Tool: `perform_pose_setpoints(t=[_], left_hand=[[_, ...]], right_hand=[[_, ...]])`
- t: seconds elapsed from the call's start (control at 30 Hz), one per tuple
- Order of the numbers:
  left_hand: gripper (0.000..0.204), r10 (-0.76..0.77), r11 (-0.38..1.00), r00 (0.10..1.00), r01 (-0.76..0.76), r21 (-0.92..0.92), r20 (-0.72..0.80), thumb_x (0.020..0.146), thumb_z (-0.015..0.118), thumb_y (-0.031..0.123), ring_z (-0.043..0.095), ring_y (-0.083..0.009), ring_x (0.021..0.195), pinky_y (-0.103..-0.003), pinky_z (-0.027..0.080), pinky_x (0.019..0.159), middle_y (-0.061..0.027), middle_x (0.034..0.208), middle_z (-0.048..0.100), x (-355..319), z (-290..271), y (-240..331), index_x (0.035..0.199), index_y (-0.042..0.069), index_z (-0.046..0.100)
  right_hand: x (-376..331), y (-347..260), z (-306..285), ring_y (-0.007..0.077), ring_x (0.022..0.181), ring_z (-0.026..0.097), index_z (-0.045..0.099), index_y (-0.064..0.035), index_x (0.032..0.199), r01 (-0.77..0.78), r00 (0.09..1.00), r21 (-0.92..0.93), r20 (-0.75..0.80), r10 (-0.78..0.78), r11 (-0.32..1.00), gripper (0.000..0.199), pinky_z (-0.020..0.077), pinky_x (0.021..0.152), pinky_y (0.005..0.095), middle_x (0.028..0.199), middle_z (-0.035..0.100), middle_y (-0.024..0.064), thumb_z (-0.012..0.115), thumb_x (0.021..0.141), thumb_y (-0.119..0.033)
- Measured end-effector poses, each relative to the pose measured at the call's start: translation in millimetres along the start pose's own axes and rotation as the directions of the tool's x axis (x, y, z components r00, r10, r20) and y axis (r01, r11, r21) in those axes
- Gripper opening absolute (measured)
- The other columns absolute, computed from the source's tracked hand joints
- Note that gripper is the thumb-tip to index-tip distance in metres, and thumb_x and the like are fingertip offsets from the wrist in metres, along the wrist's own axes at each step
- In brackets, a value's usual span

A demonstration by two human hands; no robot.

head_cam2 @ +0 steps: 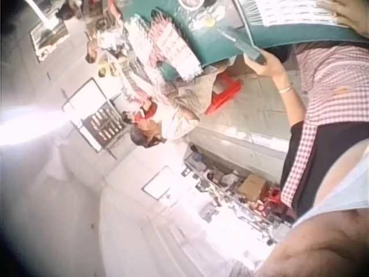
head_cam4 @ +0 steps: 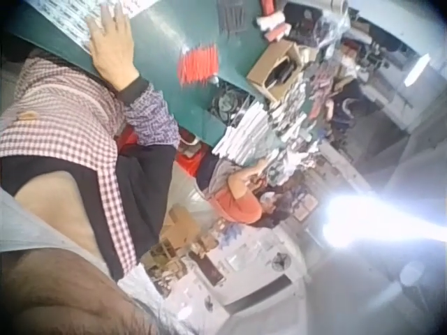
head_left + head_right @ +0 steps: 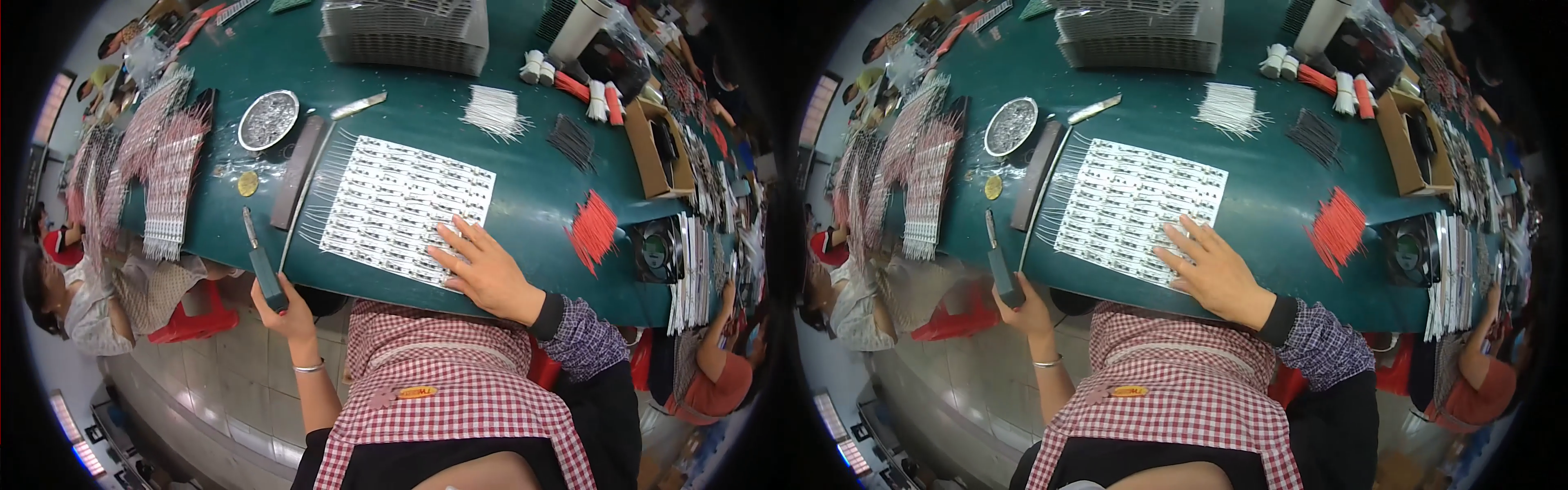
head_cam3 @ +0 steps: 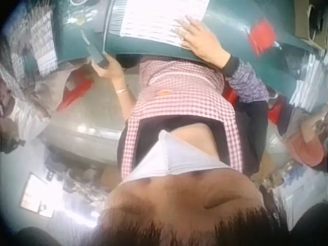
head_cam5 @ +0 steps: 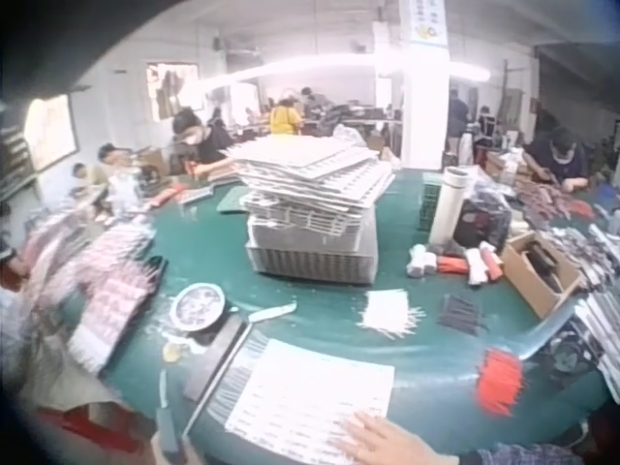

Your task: The person solders wires onto a circuit board using a handheld soldering tool. Afterward, the person places the completed board onto a stack of panels, sets a new board onto the table, and reaches for wires by hand.

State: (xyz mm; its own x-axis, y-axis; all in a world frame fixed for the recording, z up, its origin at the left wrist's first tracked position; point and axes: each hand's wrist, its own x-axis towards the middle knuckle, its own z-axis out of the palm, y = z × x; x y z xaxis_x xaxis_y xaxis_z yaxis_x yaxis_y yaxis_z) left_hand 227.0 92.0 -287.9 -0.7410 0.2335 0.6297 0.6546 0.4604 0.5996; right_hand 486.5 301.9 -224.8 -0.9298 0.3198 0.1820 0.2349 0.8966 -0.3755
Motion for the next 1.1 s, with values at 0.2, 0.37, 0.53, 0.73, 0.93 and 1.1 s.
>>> perform_pose_setpoints(t=[0.2, 0.37, 0.53, 0.73, 0.93, 1.1], left_hand=[[0.026, 0.017, 1.0, 1.0, -0.017, 0.023, 0.021, 0.086, 0.07, -0.002, 0.062, -0.0292, 0.089, -0.037, 0.05, 0.08, -0.017, 0.102, 0.063, 12, 7, 2, 0.109, -0.008, 0.059], [0.022, 0.171, 0.984, 0.984, -0.168, 0.052, -0.056, 0.087, 0.07, 0.003, 0.059, -0.0206, 0.078, -0.031, 0.049, 0.073, -0.0117, 0.091, 0.062, 20, 20, 9, 0.105, -0.005, 0.059], [0.022, -0.008, 1.0, 0.998, 0.006, -0.03, -0.061, 0.087, 0.07, 0.0, 0.06, -0.0204, 0.08, -0.031, 0.05, 0.073, -0.0112, 0.093, 0.063, 8, 16, 9, 0.106, -0.006, 0.06], [0.014, -0.16, 0.987, 0.974, 0.16, -0.015, -0.159, 0.088, 0.071, 0.003, 0.064, -0.0167, 0.073, -0.028, 0.05, 0.065, -0.0102, 0.086, 0.068, 2, 13, 24, 0.098, -0.005, 0.066], [0.012, -0.185, 0.966, 0.975, 0.203, 0.159, -0.123, 0.089, 0.071, 0.006, 0.067, -0.0151, 0.074, -0.027, 0.052, 0.064, -0.0085, 0.091, 0.072, -1, 9, 40, 0.093, -0.005, 0.069], [0.018, -0.312, 0.945, 0.941, 0.294, -0.143, -0.128, 0.091, 0.067, 0.005, 0.066, -0.0148, 0.09, -0.028, 0.051, 0.08, -0.0088, 0.103, 0.07, 10, 26, 28, 0.105, -0.007, 0.065]], right_hand=[[0, -9, 10, 0.0343, 0.142, 0.03, 0.045, -0.0163, 0.143, -0.036, 0.993, 0.018, 0.116, 0.034, 0.999, 0.065, 0.0306, 0.113, 0.0511, 0.153, 0.035, 0.0119, 0.069, 0.084, -0.025], [6, -18, 14, 0.0332, 0.142, 0.029, 0.043, -0.018, 0.145, -0.095, 0.99, 0.029, 0.104, 0.092, 0.995, 0.066, 0.0303, 0.113, 0.0514, 0.154, 0.033, 0.011, 0.069, 0.085, -0.024], [7, -19, 14, 0.034, 0.14, 0.031, 0.044, -0.0156, 0.144, -0.096, 0.989, 0.017, 0.111, 0.093, 0.995, 0.062, 0.0297, 0.113, 0.0507, 0.153, 0.035, 0.0129, 0.067, 0.087, -0.027], [6, -22, 17, 0.0336, 0.142, 0.03, 0.044, -0.0163, 0.145, -0.138, 0.984, 0.061, 0.122, 0.13, 0.989, 0.062, 0.0276, 0.114, 0.0506, 0.153, 0.034, 0.0121, 0.067, 0.088, -0.026], [5, -18, 22, 0.034, 0.144, 0.025, 0.042, -0.0187, 0.146, -0.139, 0.985, 0.122, 0.119, 0.124, 0.983, 0.067, 0.0254, 0.115, 0.0525, 0.157, 0.029, 0.0104, 0.069, 0.085, -0.025], [5, -17, 22, 0.0336, 0.144, 0.025, 0.042, -0.0192, 0.146, -0.142, 0.984, 0.123, 0.126, 0.127, 0.982, 0.066, 0.0254, 0.115, 0.0521, 0.157, 0.029, 0.0099, 0.069, 0.085, -0.026]])
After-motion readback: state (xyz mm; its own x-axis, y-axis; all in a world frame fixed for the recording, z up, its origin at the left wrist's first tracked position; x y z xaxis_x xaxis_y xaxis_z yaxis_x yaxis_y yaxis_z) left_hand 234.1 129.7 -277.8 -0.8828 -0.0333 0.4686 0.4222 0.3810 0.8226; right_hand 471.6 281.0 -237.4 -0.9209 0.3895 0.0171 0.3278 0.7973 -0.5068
